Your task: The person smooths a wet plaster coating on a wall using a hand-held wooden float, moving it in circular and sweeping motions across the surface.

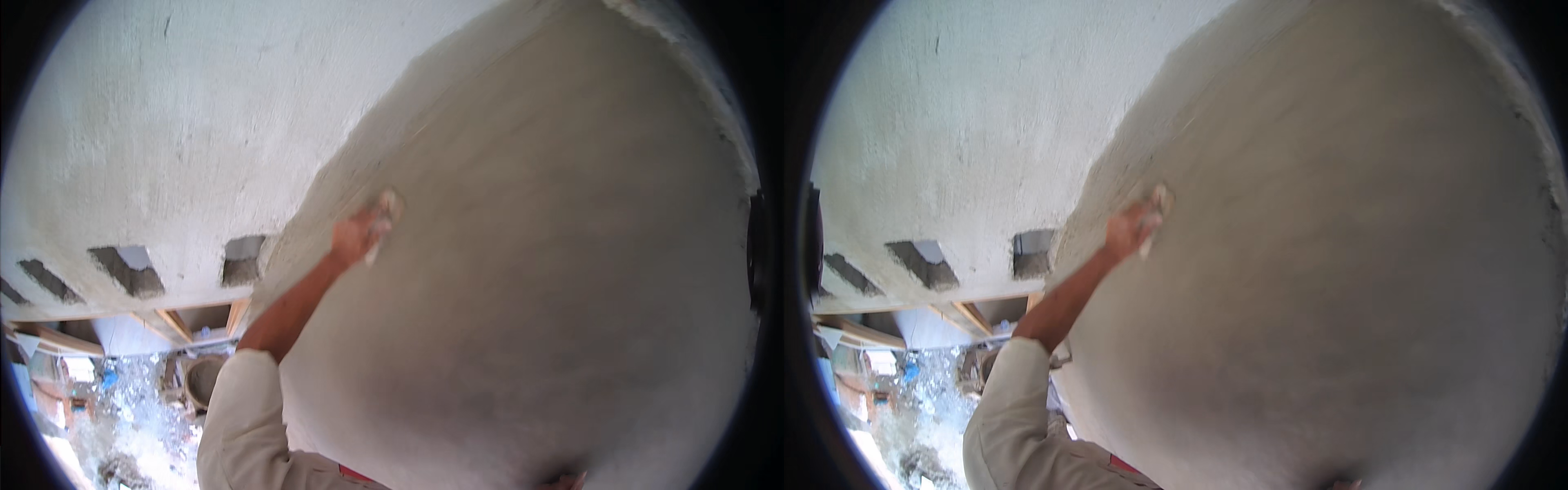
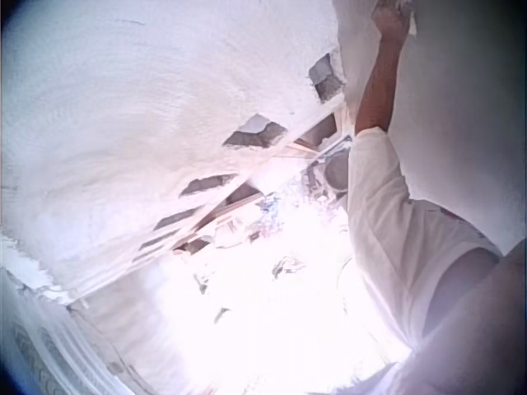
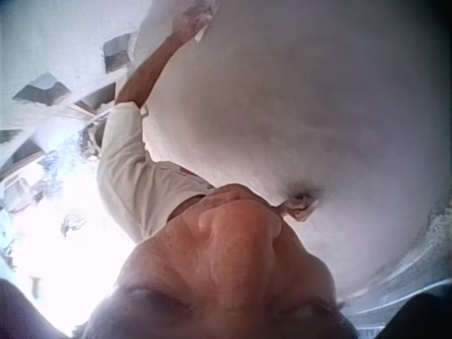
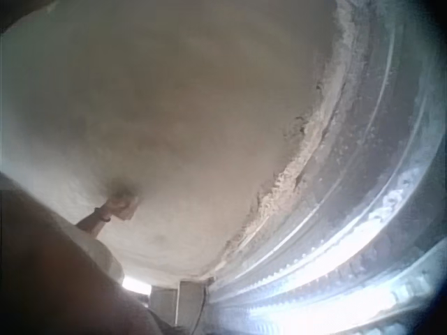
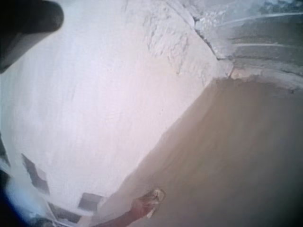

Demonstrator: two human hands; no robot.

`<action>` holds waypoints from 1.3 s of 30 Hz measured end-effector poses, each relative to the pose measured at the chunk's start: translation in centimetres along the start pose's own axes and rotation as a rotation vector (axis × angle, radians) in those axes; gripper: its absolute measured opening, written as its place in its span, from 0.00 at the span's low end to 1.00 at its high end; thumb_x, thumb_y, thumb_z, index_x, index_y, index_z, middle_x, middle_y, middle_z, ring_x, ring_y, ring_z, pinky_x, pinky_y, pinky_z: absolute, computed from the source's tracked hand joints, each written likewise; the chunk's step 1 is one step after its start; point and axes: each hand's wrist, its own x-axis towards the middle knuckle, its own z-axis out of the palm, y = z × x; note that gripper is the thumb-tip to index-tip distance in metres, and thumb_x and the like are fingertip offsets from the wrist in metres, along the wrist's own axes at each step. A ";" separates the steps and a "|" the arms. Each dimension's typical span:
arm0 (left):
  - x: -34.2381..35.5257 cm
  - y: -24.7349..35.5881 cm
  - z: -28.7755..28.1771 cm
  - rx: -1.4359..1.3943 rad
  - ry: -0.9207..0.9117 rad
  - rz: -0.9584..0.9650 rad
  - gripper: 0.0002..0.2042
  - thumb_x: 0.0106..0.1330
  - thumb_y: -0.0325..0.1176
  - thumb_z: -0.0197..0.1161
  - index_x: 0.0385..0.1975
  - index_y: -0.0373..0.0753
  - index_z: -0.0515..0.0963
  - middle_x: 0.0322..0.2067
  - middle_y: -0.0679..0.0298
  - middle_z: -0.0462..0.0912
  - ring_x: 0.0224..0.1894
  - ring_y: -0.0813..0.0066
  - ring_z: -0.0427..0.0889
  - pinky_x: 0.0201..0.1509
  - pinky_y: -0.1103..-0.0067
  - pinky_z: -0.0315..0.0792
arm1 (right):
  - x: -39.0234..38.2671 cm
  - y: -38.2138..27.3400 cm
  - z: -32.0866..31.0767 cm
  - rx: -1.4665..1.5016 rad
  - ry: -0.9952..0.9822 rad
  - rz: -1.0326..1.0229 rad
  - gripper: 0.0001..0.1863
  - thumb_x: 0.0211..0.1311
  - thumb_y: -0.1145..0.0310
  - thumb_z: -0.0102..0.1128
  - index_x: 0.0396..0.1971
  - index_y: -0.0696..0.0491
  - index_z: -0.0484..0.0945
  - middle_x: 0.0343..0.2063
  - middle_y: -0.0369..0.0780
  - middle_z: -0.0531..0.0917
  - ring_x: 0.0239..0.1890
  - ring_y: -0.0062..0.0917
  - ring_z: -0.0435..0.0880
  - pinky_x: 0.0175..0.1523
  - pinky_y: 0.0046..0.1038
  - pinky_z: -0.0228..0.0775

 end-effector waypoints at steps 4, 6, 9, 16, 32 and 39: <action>6.0 11.4 -2.1 0.041 -0.047 0.199 0.25 0.64 0.51 0.58 0.59 0.47 0.73 0.34 0.53 0.80 0.30 0.59 0.82 0.31 0.69 0.76 | 0.0 -0.2 0.1 0.039 -0.031 0.001 0.21 0.69 0.60 0.47 0.26 0.62 0.80 0.18 0.43 0.81 0.13 0.30 0.74 0.18 0.30 0.68; 13.5 15.7 -2.6 0.103 0.043 0.310 0.25 0.66 0.51 0.56 0.60 0.48 0.71 0.35 0.54 0.79 0.33 0.57 0.81 0.33 0.67 0.76 | 0.2 -0.5 0.4 -0.016 0.001 -0.033 0.20 0.69 0.61 0.47 0.27 0.62 0.80 0.19 0.45 0.82 0.13 0.30 0.75 0.19 0.30 0.70; 25.4 21.3 -4.8 0.061 0.036 0.333 0.23 0.68 0.52 0.51 0.60 0.50 0.70 0.42 0.53 0.79 0.43 0.55 0.80 0.42 0.62 0.75 | -0.2 -0.5 0.3 -0.042 0.007 -0.067 0.19 0.69 0.62 0.48 0.28 0.63 0.79 0.21 0.46 0.82 0.14 0.31 0.76 0.19 0.29 0.71; 38.4 25.9 -6.3 0.026 0.125 0.205 0.16 0.65 0.48 0.54 0.40 0.45 0.82 0.31 0.54 0.85 0.38 0.53 0.83 0.45 0.65 0.75 | 0.2 -0.5 0.0 -0.007 -0.048 -0.083 0.14 0.68 0.66 0.50 0.33 0.63 0.76 0.24 0.48 0.82 0.16 0.32 0.78 0.19 0.27 0.71; 21.9 21.4 -3.1 0.078 0.172 0.538 0.25 0.68 0.55 0.49 0.62 0.52 0.67 0.39 0.52 0.79 0.40 0.56 0.82 0.37 0.62 0.75 | -4.1 5.4 0.5 -0.245 0.227 -0.426 0.11 0.69 0.65 0.50 0.33 0.59 0.75 0.22 0.46 0.81 0.16 0.28 0.77 0.20 0.26 0.71; 40.5 25.8 -5.6 0.122 0.225 0.370 0.19 0.66 0.49 0.53 0.48 0.44 0.79 0.33 0.48 0.83 0.39 0.50 0.82 0.43 0.62 0.75 | -3.6 3.4 0.4 0.040 0.206 -0.130 0.13 0.68 0.65 0.52 0.35 0.62 0.77 0.20 0.44 0.80 0.15 0.26 0.75 0.18 0.25 0.69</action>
